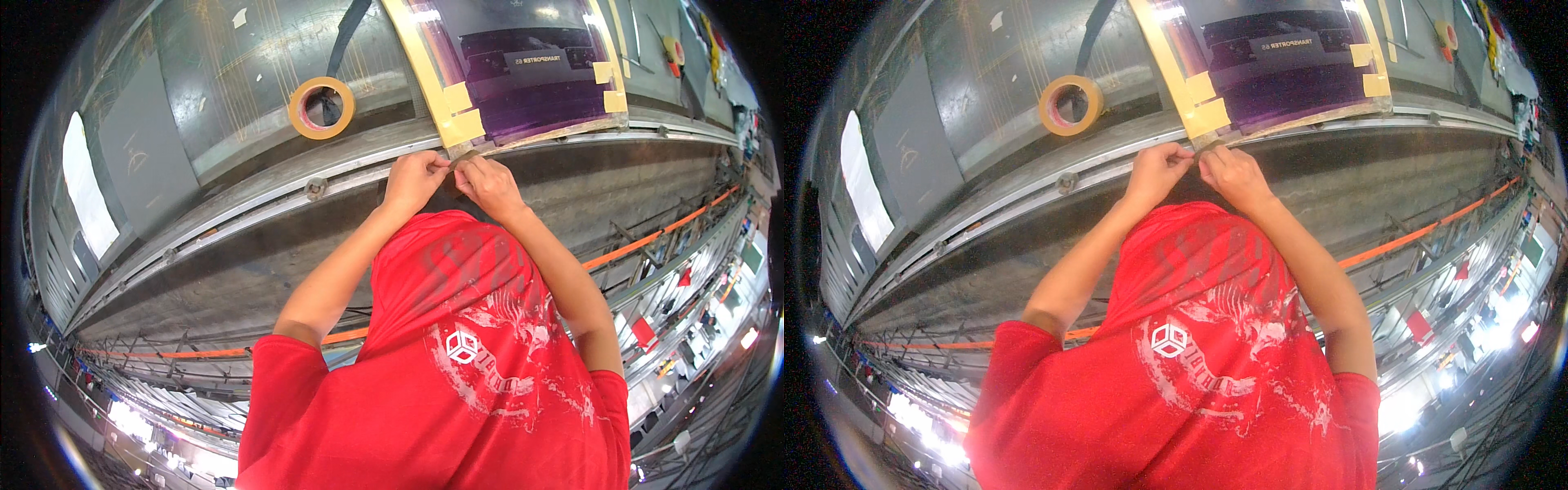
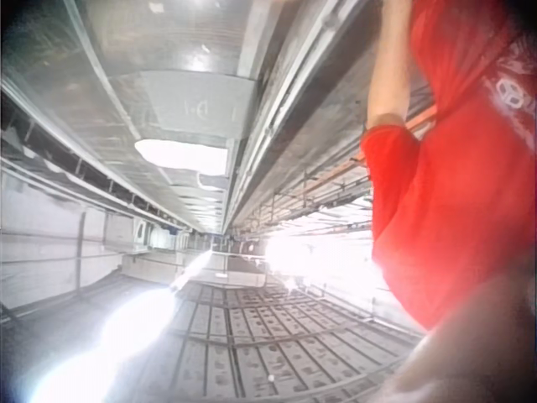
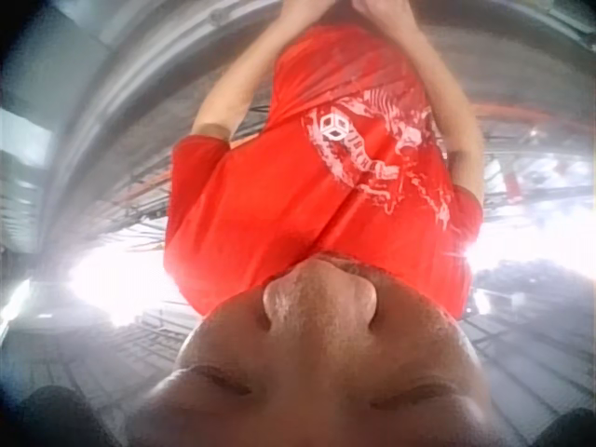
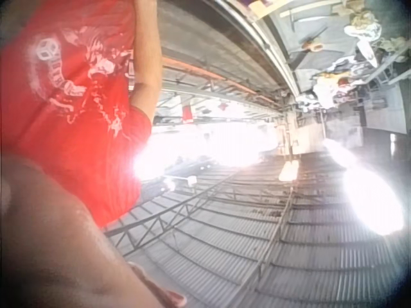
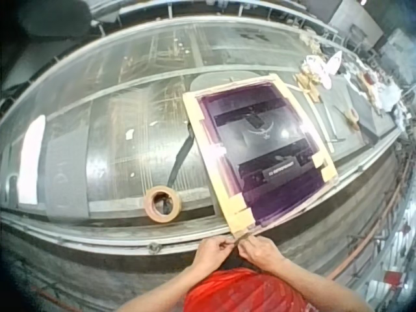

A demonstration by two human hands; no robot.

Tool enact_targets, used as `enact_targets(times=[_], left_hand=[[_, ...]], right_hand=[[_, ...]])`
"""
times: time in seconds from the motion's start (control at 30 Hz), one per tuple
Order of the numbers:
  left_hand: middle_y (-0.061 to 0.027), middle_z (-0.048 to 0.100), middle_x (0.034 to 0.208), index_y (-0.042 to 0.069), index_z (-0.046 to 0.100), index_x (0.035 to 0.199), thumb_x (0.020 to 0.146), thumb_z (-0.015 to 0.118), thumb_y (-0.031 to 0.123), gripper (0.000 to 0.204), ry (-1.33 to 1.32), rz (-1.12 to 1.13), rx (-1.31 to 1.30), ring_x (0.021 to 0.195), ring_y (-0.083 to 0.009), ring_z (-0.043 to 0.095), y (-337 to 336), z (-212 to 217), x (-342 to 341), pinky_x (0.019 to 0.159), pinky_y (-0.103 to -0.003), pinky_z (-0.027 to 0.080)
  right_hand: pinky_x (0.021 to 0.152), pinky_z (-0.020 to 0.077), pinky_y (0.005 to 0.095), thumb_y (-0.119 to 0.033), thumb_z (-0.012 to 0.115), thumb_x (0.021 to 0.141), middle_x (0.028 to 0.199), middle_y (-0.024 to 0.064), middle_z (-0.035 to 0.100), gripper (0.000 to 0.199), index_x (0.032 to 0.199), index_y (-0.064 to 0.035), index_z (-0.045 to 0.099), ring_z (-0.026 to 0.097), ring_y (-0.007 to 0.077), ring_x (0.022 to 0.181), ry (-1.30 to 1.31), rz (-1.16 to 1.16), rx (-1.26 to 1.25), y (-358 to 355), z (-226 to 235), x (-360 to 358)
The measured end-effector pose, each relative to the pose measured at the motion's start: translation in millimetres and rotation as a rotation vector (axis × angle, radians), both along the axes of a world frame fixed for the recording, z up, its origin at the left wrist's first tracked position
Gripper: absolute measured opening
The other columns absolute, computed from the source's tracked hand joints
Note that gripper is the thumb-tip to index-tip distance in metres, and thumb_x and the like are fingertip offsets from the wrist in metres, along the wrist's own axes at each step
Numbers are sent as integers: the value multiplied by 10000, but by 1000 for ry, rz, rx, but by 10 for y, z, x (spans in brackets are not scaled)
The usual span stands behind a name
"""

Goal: The person assembles a screen printing frame by applying masking tape to a purple mesh screen and securing it with metal clamps. They then place a white paper sheet onto the frame and adjust the clamps to hold everything in place.

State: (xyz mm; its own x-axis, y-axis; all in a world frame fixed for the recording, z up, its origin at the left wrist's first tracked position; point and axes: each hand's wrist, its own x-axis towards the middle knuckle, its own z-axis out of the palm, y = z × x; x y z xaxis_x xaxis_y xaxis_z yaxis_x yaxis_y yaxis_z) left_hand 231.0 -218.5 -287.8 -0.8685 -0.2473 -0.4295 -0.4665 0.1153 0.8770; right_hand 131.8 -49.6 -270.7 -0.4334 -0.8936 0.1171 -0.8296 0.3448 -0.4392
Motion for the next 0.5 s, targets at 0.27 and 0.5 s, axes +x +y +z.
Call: enact_targets(times=[0.27, 0.5], left_hand=[[-153, 714, 818, 8, 720, 888, 812, 701, 123, 139, 132, 3, 21, 757, -255, 712, 4, 22, -47, 691, -348, 543], [-159, 720, 846, 8, 725, 926, 811, 716, 121, 161, 58, -98, -62, 757, -238, 709, 28, -18, 66, 694, -331, 528]], right_hand=[[577, 481, 379, -98, 705, 756, 721, 83, 513, 140, 811, -83, 577, 578, 262, 624, -25, -15, -26, -25, 8, -11], [569, 476, 370, -95, 710, 754, 724, 74, 537, 131, 824, -95, 600, 566, 259, 608, -49, -102, -97, -102, 194, 3]])
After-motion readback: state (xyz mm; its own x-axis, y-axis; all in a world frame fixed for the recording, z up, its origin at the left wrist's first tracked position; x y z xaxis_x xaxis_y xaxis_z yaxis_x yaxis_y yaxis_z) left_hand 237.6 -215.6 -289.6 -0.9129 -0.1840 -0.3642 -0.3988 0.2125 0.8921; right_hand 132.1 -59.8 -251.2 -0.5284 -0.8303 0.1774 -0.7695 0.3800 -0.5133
